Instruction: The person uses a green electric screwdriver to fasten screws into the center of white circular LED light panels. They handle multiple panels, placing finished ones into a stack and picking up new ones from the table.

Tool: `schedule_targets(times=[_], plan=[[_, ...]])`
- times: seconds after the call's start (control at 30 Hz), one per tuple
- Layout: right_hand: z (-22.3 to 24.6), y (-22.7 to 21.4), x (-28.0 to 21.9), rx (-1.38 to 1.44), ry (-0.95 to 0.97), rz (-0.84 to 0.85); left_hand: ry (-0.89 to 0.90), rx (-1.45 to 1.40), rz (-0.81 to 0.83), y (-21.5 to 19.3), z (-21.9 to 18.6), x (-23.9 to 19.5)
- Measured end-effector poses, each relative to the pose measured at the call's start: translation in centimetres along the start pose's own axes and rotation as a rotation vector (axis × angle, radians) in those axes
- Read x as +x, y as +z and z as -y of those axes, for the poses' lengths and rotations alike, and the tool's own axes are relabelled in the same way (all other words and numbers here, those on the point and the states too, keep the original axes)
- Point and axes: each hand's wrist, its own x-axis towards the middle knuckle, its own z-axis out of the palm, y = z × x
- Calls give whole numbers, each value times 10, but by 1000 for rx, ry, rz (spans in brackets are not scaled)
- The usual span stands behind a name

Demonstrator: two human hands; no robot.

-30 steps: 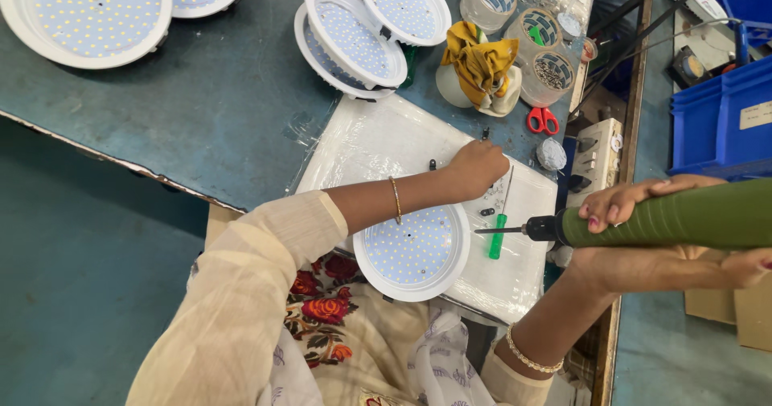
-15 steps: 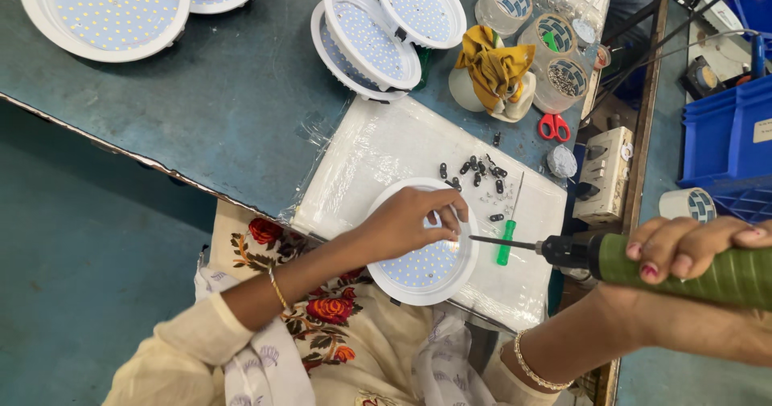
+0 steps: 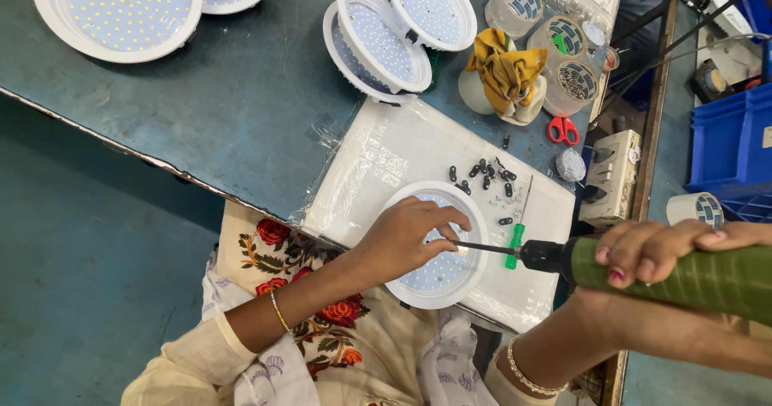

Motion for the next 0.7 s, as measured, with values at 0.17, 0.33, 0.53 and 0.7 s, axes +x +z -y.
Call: schedule_targets(times=[0.17, 0.33, 0.53, 0.7], plan=[[-22, 23, 7, -94, -23, 68, 46, 114, -36, -6, 7, 3], [-52, 61, 11, -172, -43, -76, 54, 191, -209, -20, 17, 1], [-75, 81, 10, -120, 76, -84, -175, 392, -308, -32, 32, -11], [-83, 80, 7, -132, 102, -49, -211, 392, -266, -26, 36, -16]])
